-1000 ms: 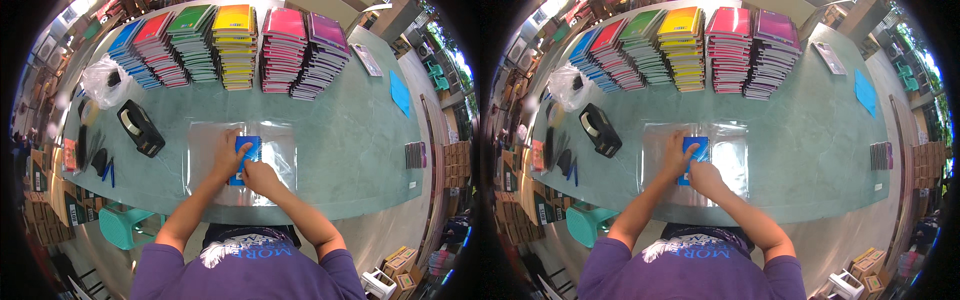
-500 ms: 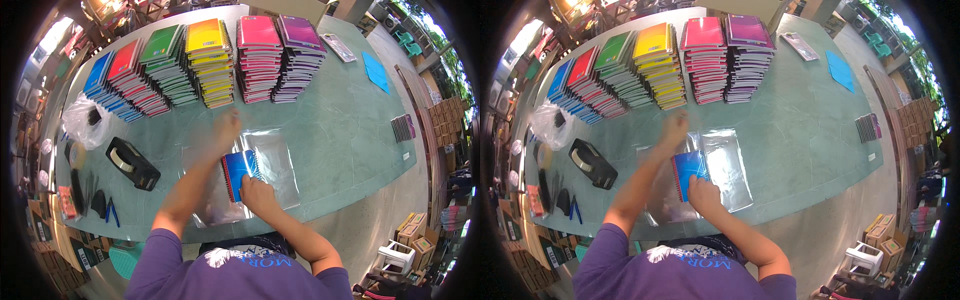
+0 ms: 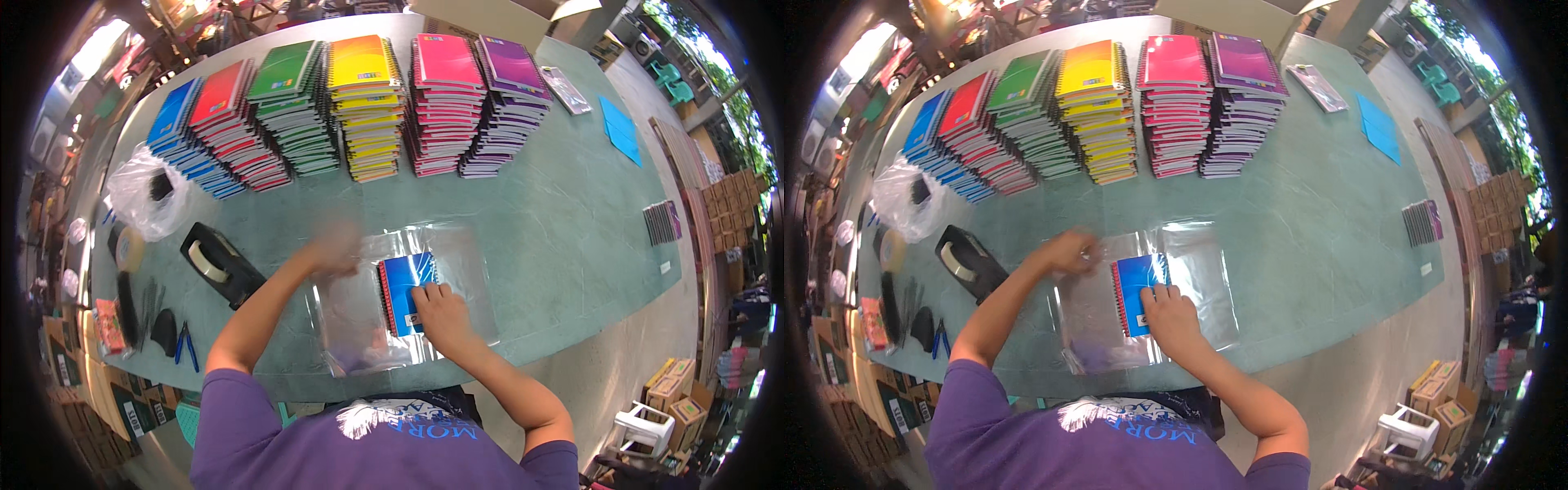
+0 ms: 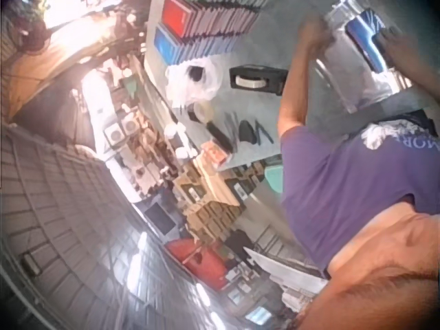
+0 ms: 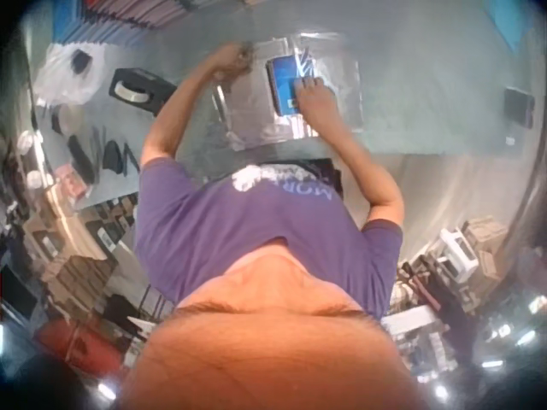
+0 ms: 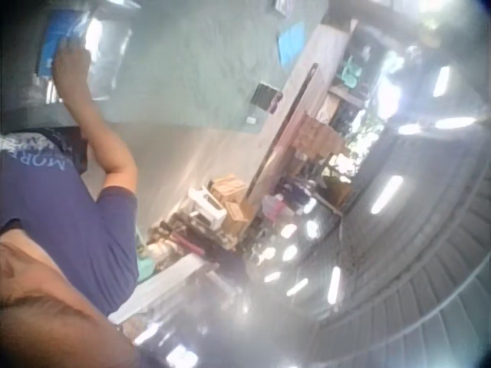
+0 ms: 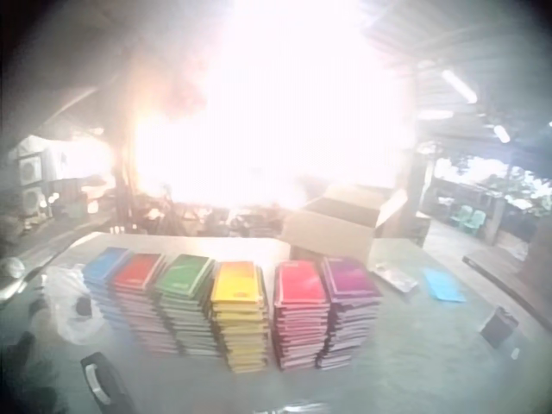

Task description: The person picks up several colorful notebooks, places them into a plastic bag, folds the edge, and seals it with tape from a dispenser.

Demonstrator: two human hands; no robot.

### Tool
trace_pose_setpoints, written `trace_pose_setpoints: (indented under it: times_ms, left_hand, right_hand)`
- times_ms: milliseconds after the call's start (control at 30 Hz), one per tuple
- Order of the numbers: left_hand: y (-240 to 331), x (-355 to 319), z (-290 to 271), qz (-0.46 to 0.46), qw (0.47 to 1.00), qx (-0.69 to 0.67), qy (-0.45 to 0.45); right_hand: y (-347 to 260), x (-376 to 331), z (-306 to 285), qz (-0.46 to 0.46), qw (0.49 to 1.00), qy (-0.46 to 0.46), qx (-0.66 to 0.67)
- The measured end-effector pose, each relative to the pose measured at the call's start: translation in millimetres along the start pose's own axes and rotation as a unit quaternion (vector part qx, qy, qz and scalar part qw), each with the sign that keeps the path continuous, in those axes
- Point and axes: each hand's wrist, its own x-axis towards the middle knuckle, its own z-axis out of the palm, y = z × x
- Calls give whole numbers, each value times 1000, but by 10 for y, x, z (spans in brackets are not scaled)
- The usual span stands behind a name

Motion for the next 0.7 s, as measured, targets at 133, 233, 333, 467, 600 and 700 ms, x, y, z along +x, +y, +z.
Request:
trace_pose_setpoints:
  times_ms: [133, 233, 333, 467, 600, 700]
  left_hand:
    - [5, -641, 4, -175, 973, -144, 27]
    - [435, -834, 365, -217, 768, -511, 319]
    - [866, -933, 768, -277, 712, -606, 219]
    - [1084, -985, 687, -286, 741, -516, 321]
    - [1370, -934, 539, -222, 894, -343, 187]
    - [1562, -620, 575, -151, 924, -253, 245]
  right_hand:
    - [133, 59, 140, -103, 991, 79, -39]
    - [247, 114, 159, -148, 986, 70, -13]
    - [350, 167, 124, -175, 984, 41, 17]
    - [464, 215, 16, -216, 976, 6, 40]
    - [576, 297, -10, -231, 970, -29, 71]
    - [662, 338, 69, -242, 966, 4, 88]
